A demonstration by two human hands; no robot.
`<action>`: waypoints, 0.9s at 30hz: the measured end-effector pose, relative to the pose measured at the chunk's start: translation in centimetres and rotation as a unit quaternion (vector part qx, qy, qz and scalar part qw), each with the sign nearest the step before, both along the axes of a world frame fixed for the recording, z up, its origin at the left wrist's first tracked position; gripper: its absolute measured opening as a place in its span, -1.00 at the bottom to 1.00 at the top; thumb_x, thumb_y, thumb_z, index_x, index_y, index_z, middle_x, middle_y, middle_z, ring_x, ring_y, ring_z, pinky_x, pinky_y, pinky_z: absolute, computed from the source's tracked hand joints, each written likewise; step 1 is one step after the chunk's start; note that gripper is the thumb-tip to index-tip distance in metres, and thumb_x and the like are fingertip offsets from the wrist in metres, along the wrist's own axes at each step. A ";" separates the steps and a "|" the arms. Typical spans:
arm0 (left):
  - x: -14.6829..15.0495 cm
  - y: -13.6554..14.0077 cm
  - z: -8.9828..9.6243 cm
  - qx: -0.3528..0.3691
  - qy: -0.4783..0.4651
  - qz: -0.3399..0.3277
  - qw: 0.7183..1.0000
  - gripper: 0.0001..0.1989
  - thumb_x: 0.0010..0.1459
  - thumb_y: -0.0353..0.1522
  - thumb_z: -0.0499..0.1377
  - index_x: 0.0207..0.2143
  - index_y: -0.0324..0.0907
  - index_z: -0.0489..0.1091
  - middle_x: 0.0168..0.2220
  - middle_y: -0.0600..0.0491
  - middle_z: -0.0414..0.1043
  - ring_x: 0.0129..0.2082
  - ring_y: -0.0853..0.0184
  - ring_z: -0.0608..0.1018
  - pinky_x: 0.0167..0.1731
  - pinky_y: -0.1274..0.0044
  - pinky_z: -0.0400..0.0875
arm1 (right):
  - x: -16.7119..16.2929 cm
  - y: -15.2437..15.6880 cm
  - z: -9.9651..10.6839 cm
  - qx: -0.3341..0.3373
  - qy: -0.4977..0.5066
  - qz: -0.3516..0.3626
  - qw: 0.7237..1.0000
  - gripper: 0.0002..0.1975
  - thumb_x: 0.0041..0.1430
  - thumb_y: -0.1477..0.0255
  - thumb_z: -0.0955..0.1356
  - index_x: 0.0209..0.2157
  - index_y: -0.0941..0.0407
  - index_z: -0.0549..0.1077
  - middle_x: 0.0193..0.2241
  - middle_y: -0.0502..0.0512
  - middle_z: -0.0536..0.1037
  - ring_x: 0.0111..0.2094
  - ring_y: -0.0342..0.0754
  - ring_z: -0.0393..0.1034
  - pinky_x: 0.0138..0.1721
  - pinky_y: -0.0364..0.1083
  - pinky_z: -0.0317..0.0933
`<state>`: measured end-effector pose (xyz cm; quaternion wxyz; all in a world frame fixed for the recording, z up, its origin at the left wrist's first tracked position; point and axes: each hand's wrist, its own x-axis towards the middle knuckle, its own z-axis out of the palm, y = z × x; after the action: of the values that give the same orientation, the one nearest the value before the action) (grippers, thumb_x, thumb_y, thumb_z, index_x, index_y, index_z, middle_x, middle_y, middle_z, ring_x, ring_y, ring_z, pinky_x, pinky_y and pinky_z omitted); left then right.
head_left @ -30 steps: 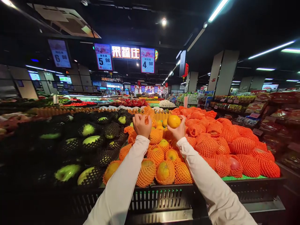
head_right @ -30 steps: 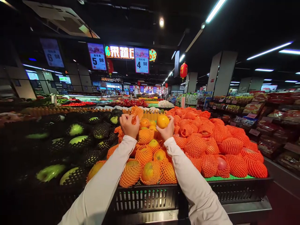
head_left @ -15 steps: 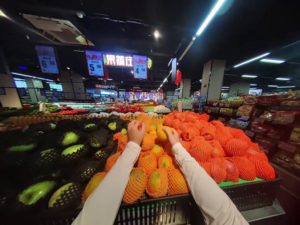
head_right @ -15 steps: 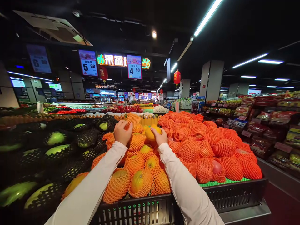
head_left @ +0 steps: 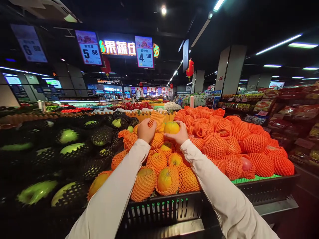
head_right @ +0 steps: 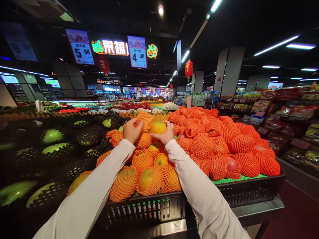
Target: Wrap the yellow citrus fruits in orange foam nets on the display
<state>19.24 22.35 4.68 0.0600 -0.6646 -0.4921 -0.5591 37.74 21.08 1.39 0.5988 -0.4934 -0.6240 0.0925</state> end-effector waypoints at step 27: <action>0.3 0.2 0.0 -0.042 -0.170 -0.136 0.975 -0.70 0.22 -0.33 0.12 -0.51 -0.10 0.06 -0.53 0.12 0.15 -0.45 0.31 0.30 -0.27 0.47 0.19 | 0.1 -1.6 1.3 -0.131 -0.117 -0.015 0.984 -0.07 -0.18 0.03 0.54 0.20 0.11 0.30 0.20 0.30 0.29 0.27 0.28 0.15 0.28 0.19 0.07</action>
<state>19.57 22.56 4.72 -0.1289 -0.6227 -0.4231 -0.6454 37.80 19.50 2.65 0.4534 -0.5840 -0.6649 0.1062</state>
